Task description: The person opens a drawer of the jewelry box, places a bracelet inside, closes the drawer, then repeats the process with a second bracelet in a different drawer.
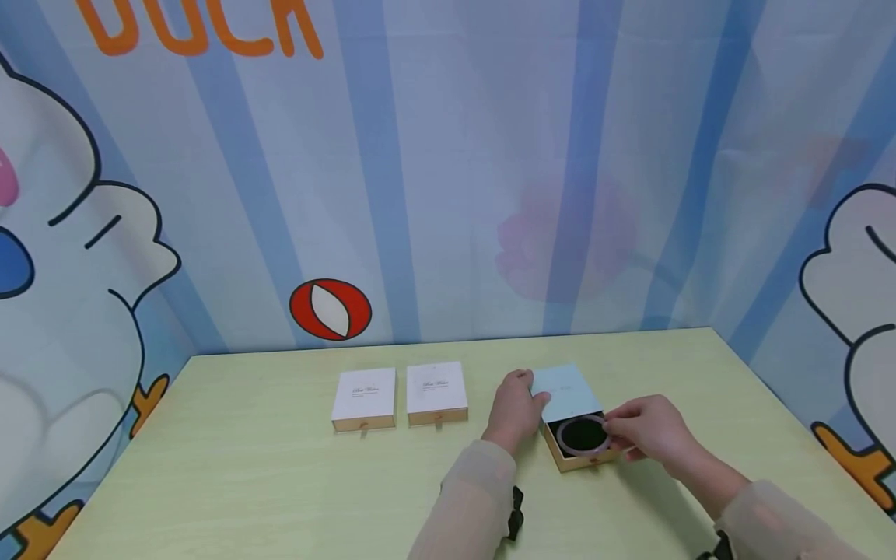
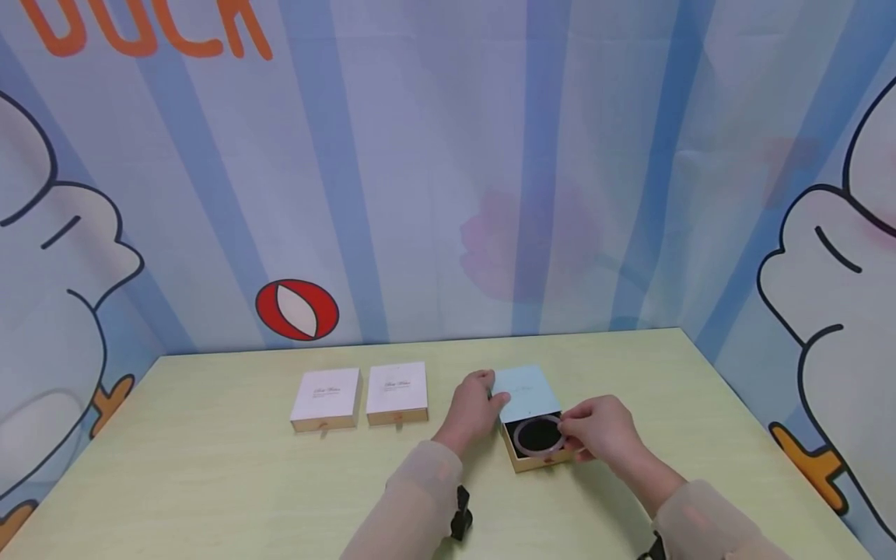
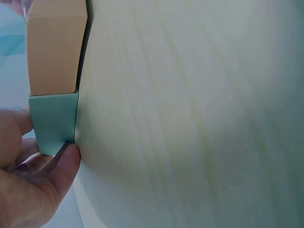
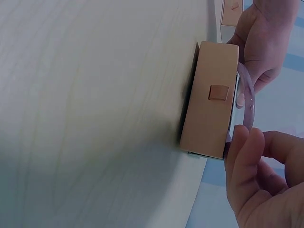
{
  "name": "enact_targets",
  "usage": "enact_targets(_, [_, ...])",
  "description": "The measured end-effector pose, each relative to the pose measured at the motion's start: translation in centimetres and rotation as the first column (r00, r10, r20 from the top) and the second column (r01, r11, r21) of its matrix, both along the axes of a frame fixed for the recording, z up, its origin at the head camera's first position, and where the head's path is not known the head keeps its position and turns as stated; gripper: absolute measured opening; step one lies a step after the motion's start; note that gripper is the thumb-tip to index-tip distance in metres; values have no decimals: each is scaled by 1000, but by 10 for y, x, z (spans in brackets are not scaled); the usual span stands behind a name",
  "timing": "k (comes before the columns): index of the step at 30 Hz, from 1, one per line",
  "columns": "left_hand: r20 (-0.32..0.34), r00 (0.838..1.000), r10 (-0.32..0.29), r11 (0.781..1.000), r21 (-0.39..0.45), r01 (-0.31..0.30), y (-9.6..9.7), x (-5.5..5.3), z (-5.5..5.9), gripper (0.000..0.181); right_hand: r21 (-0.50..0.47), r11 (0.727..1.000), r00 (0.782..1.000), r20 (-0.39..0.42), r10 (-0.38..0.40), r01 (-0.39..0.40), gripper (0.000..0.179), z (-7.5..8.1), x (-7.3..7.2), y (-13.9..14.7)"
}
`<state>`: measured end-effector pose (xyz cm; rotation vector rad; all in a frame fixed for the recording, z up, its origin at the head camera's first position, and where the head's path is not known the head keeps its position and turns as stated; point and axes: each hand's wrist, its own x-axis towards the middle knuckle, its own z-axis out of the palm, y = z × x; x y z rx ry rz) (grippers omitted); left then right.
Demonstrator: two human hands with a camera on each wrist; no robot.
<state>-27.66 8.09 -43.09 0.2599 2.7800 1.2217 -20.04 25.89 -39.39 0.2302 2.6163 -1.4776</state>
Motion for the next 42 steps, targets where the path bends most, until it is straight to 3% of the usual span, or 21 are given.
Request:
enact_targets(19, [16, 1000, -4, 1000, 3, 4, 0, 0, -1, 53, 159, 987, 999, -28, 34, -29, 21, -2, -4, -6])
enact_targets(30, [24, 1000, -8, 1000, 8, 8, 0, 0, -1, 53, 278, 960, 999, -25, 37, -29, 18, 0, -2, -13])
enact_targets(42, [8, 1000, -13, 1000, -3, 14, 0, 1, -2, 53, 285, 957, 998, -19, 52, -44, 23, 3, 7, -14])
